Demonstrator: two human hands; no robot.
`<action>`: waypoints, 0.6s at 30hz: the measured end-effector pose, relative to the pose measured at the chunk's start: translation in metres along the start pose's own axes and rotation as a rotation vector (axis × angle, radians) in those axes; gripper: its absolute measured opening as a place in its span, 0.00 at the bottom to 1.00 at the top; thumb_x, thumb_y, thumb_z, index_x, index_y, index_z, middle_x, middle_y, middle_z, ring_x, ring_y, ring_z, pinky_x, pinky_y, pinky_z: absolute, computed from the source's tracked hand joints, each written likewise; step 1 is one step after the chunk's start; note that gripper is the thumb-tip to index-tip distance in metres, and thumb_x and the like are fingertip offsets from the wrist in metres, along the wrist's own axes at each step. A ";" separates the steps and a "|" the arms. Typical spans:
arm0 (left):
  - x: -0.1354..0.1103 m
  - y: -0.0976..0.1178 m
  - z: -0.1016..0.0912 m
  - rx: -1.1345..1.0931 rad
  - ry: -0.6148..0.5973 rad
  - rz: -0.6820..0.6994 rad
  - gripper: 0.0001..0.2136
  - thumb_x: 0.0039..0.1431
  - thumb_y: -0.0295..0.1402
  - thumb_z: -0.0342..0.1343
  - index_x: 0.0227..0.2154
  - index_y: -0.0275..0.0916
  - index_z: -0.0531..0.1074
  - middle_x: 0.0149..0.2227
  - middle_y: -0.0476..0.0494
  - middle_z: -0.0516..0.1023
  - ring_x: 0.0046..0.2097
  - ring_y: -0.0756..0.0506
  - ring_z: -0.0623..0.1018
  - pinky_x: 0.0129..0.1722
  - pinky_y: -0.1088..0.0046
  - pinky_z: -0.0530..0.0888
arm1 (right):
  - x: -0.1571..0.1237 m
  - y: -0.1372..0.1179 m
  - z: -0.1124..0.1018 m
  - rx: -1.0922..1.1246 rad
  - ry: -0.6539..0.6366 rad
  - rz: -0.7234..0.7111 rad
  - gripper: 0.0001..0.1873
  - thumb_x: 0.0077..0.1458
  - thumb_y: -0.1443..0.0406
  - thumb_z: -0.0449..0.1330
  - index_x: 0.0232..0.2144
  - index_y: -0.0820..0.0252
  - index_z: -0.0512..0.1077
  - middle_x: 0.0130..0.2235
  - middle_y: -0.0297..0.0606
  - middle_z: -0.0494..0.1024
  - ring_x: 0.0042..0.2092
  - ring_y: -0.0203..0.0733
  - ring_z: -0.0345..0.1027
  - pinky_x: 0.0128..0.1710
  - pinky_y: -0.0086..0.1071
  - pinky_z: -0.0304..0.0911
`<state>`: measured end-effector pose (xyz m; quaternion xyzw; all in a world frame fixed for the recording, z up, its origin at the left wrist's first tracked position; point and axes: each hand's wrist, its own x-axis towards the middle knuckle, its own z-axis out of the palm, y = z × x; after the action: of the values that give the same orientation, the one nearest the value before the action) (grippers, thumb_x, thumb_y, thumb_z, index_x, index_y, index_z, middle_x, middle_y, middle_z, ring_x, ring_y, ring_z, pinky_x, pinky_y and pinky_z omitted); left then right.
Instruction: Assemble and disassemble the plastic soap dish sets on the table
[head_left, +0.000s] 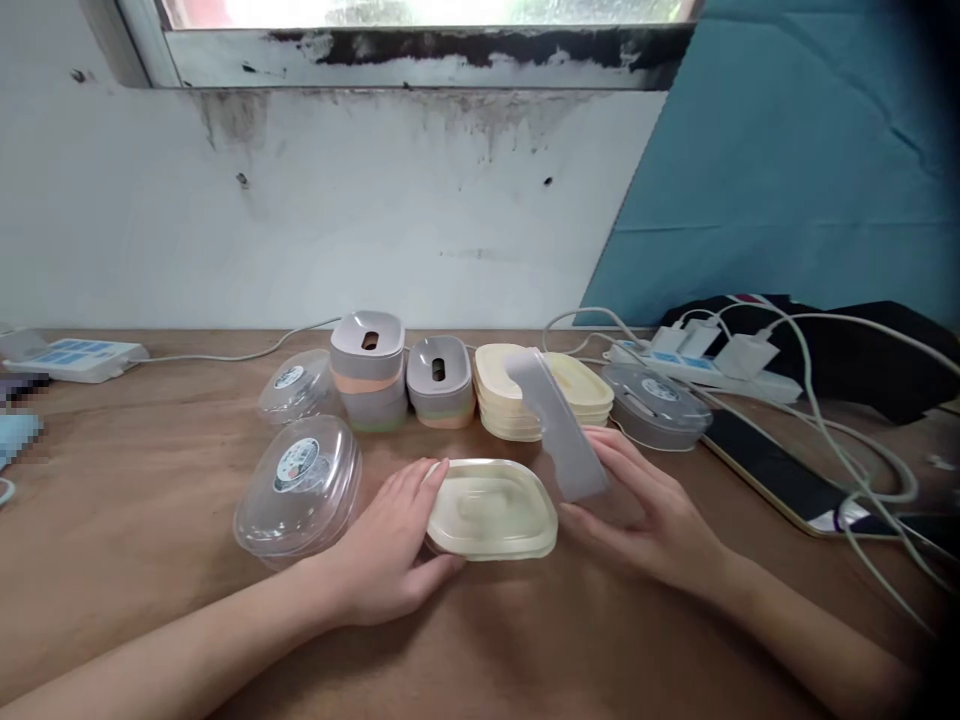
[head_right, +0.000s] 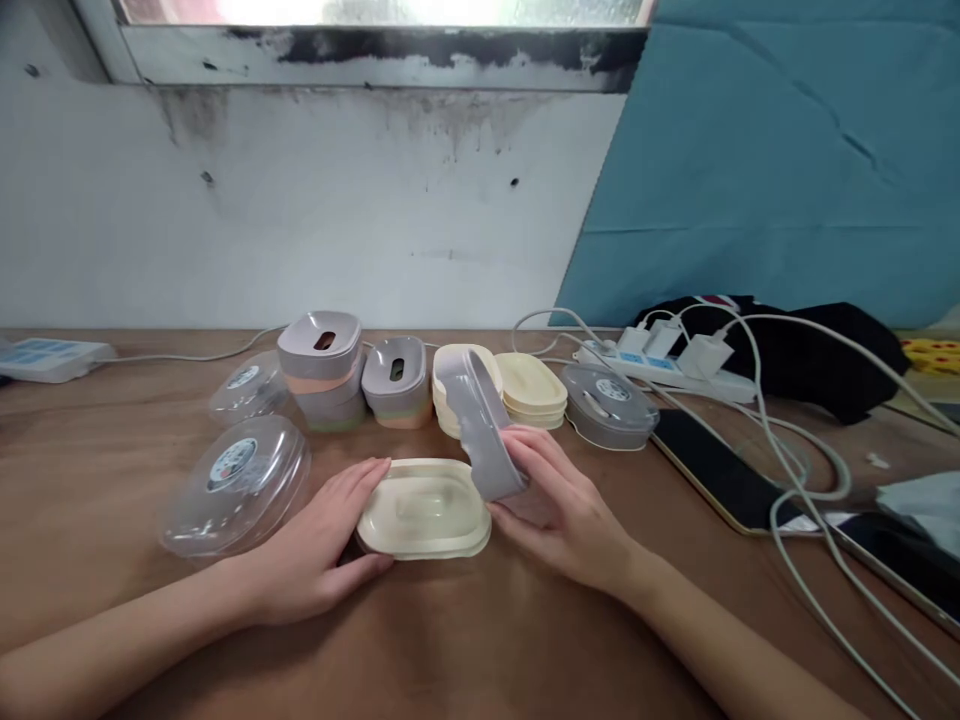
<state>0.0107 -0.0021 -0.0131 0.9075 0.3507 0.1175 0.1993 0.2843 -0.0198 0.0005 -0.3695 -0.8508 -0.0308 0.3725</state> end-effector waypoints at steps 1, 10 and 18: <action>0.000 0.000 -0.001 -0.007 0.001 0.003 0.33 0.56 0.38 0.50 0.60 0.28 0.43 0.62 0.27 0.49 0.63 0.36 0.49 0.59 0.51 0.52 | -0.002 0.000 -0.001 0.020 -0.006 0.012 0.28 0.51 0.68 0.58 0.54 0.54 0.55 0.48 0.46 0.65 0.50 0.51 0.62 0.46 0.44 0.65; 0.000 0.001 -0.005 -0.186 0.065 0.028 0.34 0.53 0.31 0.54 0.59 0.35 0.43 0.60 0.31 0.53 0.61 0.37 0.55 0.58 0.53 0.56 | 0.008 -0.010 -0.008 0.096 -0.369 -0.144 0.28 0.52 0.73 0.53 0.55 0.56 0.58 0.50 0.44 0.68 0.55 0.45 0.57 0.54 0.40 0.59; 0.005 0.000 -0.003 -0.486 0.173 -0.029 0.38 0.45 0.29 0.62 0.57 0.39 0.47 0.58 0.37 0.59 0.58 0.41 0.62 0.56 0.62 0.62 | 0.004 -0.005 -0.001 0.181 -0.530 -0.053 0.27 0.50 0.74 0.53 0.53 0.56 0.62 0.52 0.38 0.69 0.60 0.43 0.47 0.57 0.40 0.55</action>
<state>0.0135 0.0018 -0.0103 0.8143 0.3408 0.2728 0.3825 0.2795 -0.0211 0.0049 -0.3075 -0.9272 0.1332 0.1674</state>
